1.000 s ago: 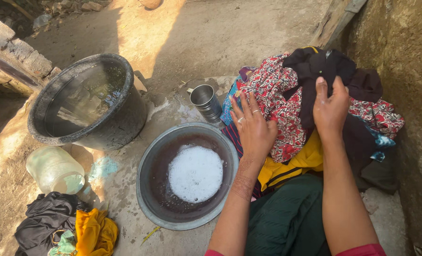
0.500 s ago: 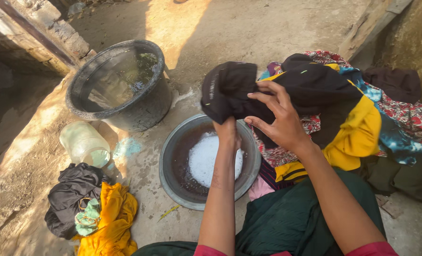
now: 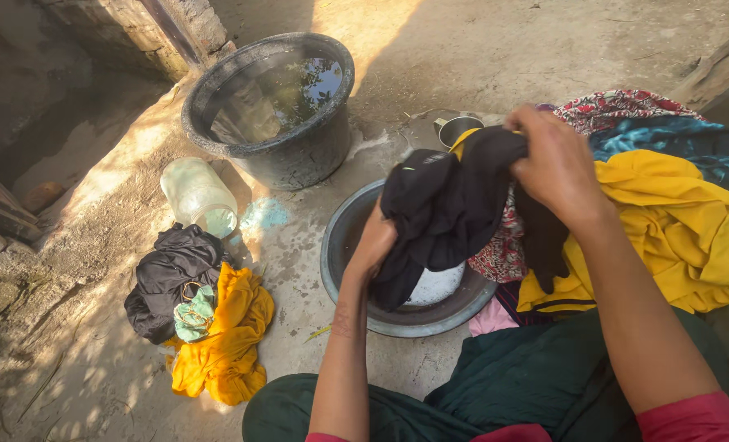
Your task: The person sits on the ground and hand-washes clothes in a large basin of soapy water. They scrub and squeeze garments one at a time, place washed items on the ground, and pour water from a metal mug into the basin to rinse.
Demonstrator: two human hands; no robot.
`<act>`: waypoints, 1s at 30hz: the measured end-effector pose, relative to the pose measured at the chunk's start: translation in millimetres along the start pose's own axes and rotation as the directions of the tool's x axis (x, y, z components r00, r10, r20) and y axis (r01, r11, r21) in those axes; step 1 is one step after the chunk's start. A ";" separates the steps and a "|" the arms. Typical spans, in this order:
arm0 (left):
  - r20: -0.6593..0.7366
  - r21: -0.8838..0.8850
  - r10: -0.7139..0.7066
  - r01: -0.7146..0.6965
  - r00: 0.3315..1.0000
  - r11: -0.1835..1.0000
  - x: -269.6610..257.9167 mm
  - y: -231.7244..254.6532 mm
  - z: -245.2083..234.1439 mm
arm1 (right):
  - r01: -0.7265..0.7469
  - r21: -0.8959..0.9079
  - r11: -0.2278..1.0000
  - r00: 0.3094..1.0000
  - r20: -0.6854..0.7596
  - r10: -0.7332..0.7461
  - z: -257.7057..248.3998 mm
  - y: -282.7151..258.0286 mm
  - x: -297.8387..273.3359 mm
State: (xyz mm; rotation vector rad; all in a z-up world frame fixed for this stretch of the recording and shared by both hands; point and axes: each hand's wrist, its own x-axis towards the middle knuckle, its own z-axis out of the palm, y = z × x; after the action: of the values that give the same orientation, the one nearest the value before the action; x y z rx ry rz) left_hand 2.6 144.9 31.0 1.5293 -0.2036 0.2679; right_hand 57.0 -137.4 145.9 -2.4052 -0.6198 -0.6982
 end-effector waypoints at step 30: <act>-0.510 -0.779 -0.283 -0.297 0.812 0.551 11.7 -63.6 -49.2 | -0.562 0.521 0.642 0.826 0.313 0.469 59.9 232.4 -17.3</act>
State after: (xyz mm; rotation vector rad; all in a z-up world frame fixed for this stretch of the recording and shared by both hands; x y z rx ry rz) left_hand 30.9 193.2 -27.9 0.3997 0.1664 0.5519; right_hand 193.7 -277.1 5.6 -1.8825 -0.1269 -0.0389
